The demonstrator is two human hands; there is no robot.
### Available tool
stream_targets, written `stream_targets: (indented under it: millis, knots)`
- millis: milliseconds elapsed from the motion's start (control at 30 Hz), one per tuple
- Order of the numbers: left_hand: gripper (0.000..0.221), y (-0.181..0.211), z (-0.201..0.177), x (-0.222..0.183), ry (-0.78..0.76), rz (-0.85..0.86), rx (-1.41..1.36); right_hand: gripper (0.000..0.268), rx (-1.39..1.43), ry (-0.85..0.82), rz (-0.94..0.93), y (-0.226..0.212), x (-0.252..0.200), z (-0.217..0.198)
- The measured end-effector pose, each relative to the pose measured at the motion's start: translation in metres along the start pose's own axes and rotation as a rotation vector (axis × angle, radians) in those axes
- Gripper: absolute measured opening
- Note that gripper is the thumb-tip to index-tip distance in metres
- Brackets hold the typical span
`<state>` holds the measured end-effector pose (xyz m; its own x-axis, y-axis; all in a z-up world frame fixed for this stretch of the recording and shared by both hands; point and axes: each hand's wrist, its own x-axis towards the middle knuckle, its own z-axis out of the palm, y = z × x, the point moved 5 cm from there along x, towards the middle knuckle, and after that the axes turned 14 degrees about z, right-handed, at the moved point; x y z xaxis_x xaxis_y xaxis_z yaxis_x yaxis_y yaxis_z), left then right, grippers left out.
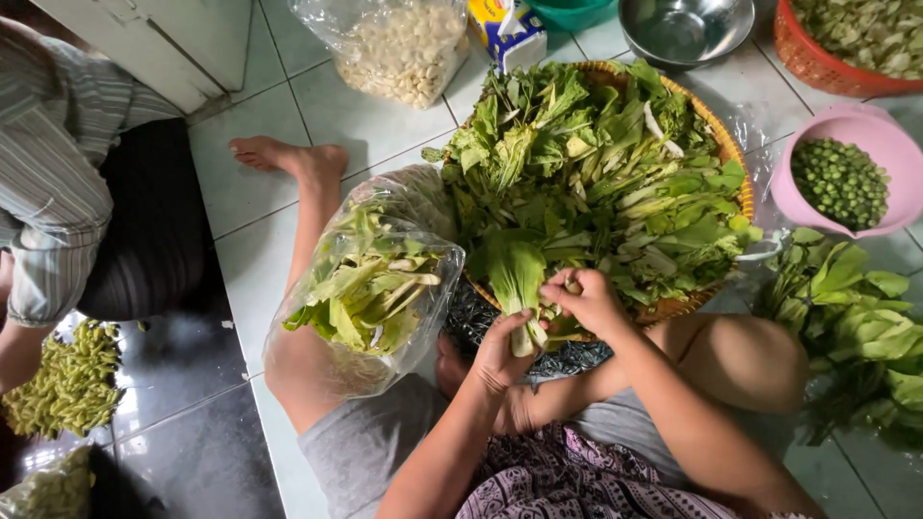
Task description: Picking and sorting green leafy vegetables from a large basket into a plastic bag while sitting on the floor.
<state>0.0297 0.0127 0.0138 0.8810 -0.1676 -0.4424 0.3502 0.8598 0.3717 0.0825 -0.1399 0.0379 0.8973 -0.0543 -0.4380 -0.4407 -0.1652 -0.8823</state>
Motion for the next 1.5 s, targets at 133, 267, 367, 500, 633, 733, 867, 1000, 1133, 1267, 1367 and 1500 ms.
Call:
stream_targets:
  millis: [133,267,367,500,633,733,867,1000,1133,1267,1367,1500]
  knots:
    - [0.014,0.002,-0.015,0.011,-0.022,0.052,0.033,0.018,0.103,0.087,-0.068,-0.016,0.001,-0.029]
    - [0.013,0.024,-0.015,0.003,0.009,0.168,0.140,0.022,0.066,0.246,-0.193,-0.022,0.008,-0.072]
    - [0.015,0.023,-0.038,0.002,0.093,0.247,0.220,0.027,-0.495,0.192,-0.060,-0.061,-0.005,-0.067]
    - [0.016,0.013,-0.063,-0.005,0.247,0.384,0.237,0.029,-0.854,0.162,0.059,-0.025,0.033,-0.053]
    - [0.010,0.008,-0.054,-0.026,0.254,0.440,0.346,0.022,-0.872,0.246,-0.119,-0.030,0.073,-0.037]
    - [0.008,0.002,-0.058,-0.025,0.242,0.527,0.360,0.020,-0.869,0.181,-0.225,-0.040,0.086,-0.028]
    - [0.009,0.000,-0.068,-0.024,0.262,0.509,0.405,0.021,-0.973,0.143,-0.153,-0.022,0.112,-0.035]
    - [0.013,-0.001,-0.053,-0.018,0.202,0.476,0.440,0.016,-0.763,0.065,-0.024,-0.043,0.070,-0.045]
    - [0.017,-0.019,-0.033,-0.001,0.174,0.434,0.408,0.017,-0.340,0.017,-0.066,-0.033,0.046,-0.058]
    - [0.011,-0.038,-0.012,0.009,0.134,0.373,0.428,0.021,0.019,0.025,-0.093,-0.027,0.014,-0.058]
    - [0.009,-0.041,-0.004,0.016,0.092,0.340,0.453,0.026,0.142,0.085,-0.117,-0.019,0.010,-0.061]
    - [0.010,-0.018,-0.010,0.012,-0.014,0.273,0.554,0.016,-0.081,0.187,-0.107,-0.023,0.011,-0.079]
